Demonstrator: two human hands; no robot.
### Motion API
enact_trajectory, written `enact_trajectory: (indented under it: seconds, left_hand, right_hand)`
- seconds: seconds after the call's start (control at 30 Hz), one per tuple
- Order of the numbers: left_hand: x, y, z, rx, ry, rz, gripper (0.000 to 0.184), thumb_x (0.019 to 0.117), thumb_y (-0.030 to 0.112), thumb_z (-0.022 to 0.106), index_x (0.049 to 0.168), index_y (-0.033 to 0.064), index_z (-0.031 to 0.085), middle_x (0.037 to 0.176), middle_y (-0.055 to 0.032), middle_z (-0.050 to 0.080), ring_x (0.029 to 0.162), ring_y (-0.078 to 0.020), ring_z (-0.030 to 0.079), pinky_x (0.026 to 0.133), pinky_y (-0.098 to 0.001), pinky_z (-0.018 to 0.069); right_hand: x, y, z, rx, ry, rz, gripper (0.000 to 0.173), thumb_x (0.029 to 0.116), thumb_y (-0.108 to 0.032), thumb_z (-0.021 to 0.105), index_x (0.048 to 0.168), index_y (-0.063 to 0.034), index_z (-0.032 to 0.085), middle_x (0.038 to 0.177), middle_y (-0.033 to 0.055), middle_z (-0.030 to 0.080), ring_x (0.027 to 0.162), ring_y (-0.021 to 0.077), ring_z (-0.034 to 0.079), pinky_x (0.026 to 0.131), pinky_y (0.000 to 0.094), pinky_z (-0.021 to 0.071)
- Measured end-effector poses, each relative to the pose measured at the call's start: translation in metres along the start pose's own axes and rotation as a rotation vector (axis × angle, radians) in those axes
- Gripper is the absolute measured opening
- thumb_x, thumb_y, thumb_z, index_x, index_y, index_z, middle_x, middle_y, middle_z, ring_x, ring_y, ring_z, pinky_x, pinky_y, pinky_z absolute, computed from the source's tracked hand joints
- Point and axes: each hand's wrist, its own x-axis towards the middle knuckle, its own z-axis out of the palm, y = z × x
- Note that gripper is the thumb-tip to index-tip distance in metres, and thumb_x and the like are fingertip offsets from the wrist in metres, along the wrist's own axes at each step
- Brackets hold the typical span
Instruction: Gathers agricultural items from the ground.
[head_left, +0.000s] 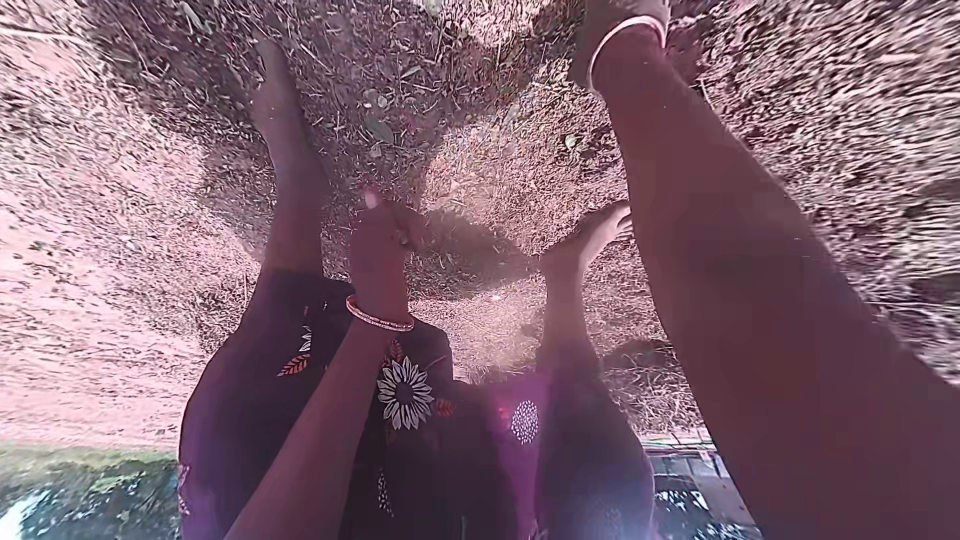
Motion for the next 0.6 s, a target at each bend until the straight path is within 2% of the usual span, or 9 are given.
enact_trajectory:
  seconds: [0.03,0.1,0.17,0.23,0.3,0.37,0.43,0.53,0.6]
  left_hand:
    - [0.001,0.000,0.000,0.002,0.001,-0.004,0.063,0.1084,0.053,0.008,0.079,0.0232,0.055,0.071,0.0089,0.056,0.069,-0.0045,0.055,0.070,-0.0237,0.0490]
    - [0.002,-0.002,0.001,-0.014,0.004,0.014,0.061,0.1092,0.050,0.008,0.078,0.0232,0.053,0.071,0.0096,0.055,0.069,-0.0031,0.055,0.069,-0.0214,0.0479]
    - [0.003,-0.002,0.003,-0.051,-0.001,0.034,0.060,0.1103,0.047,0.011,0.077,0.0220,0.055,0.071,0.0094,0.056,0.072,-0.0045,0.056,0.073,-0.0241,0.0490]
    - [0.006,0.004,0.004,-0.069,0.002,0.042,0.060,0.1108,0.045,0.013,0.076,0.0219,0.056,0.071,0.0101,0.057,0.072,-0.0045,0.057,0.072,-0.0246,0.0500]
    - [0.005,0.011,0.002,-0.065,0.000,0.031,0.060,0.1105,0.047,0.014,0.077,0.0225,0.057,0.071,0.0106,0.058,0.070,-0.0037,0.057,0.069,-0.0232,0.0505]
    - [0.004,0.013,-0.001,-0.075,-0.009,0.042,0.060,0.1103,0.048,0.013,0.077,0.0224,0.056,0.070,0.0102,0.057,0.069,-0.0032,0.057,0.068,-0.0218,0.0490]
    - [0.003,0.011,-0.001,-0.070,-0.014,0.054,0.060,0.1104,0.047,0.012,0.076,0.0216,0.054,0.068,0.0094,0.056,0.068,-0.0036,0.056,0.068,-0.0218,0.0492]
    - [0.003,0.008,0.003,-0.062,-0.011,0.032,0.058,0.1108,0.042,0.011,0.073,0.0213,0.050,0.067,0.0097,0.054,0.072,-0.0048,0.057,0.075,-0.0247,0.0492]
    - [0.008,0.004,0.004,-0.089,-0.009,0.039,0.059,0.1110,0.039,0.012,0.071,0.0210,0.052,0.065,0.0098,0.056,0.071,-0.0052,0.058,0.074,-0.0257,0.0507]
  right_hand:
    - [-0.006,-0.003,0.015,-0.017,0.001,-0.059,0.084,0.0780,-0.015,0.080,0.154,-0.0087,0.045,0.156,0.0305,0.041,0.143,0.0547,0.037,0.111,0.0751,0.0315]
    - [-0.033,-0.012,0.041,-0.040,-0.101,-0.203,0.102,0.0714,-0.011,0.086,0.160,-0.0130,0.035,0.160,0.0301,0.036,0.142,0.0584,0.036,0.112,0.0769,0.0288]
    - [-0.072,-0.019,0.057,-0.062,-0.348,-0.354,0.089,0.0803,-0.004,0.081,0.157,-0.0044,0.037,0.155,0.0368,0.038,0.138,0.0617,0.040,0.109,0.0779,0.0305]
    - [-0.105,-0.020,0.069,-0.015,-0.596,-0.503,0.080,0.0877,0.003,0.074,0.159,-0.0114,0.040,0.155,0.0323,0.041,0.139,0.0546,0.045,0.111,0.0683,0.0375]
    - [-0.122,-0.020,0.068,-0.071,-0.695,-0.566,0.071,0.0915,0.005,0.066,0.156,-0.0190,0.048,0.144,0.0268,0.057,0.131,0.0489,0.055,0.108,0.0654,0.0425]
    - [-0.118,-0.017,0.047,-0.077,-0.585,-0.479,0.065,0.0913,0.007,0.063,0.152,-0.0144,0.053,0.140,0.0278,0.060,0.130,0.0498,0.056,0.105,0.0674,0.0441]
    - [-0.092,-0.008,0.029,-0.005,-0.333,-0.350,0.063,0.0887,0.008,0.062,0.149,-0.0079,0.053,0.140,0.0315,0.057,0.129,0.0528,0.055,0.100,0.0714,0.0457]
    - [-0.043,0.003,0.022,0.082,-0.005,-0.171,0.085,0.0798,0.004,0.071,0.157,-0.0066,0.039,0.163,0.0237,0.035,0.149,0.0478,0.035,0.116,0.0693,0.0321]
    - [-0.026,0.005,0.038,0.049,0.049,-0.123,0.099,0.0740,-0.003,0.079,0.161,-0.0111,0.033,0.167,0.0210,0.029,0.153,0.0464,0.029,0.120,0.0680,0.0254]
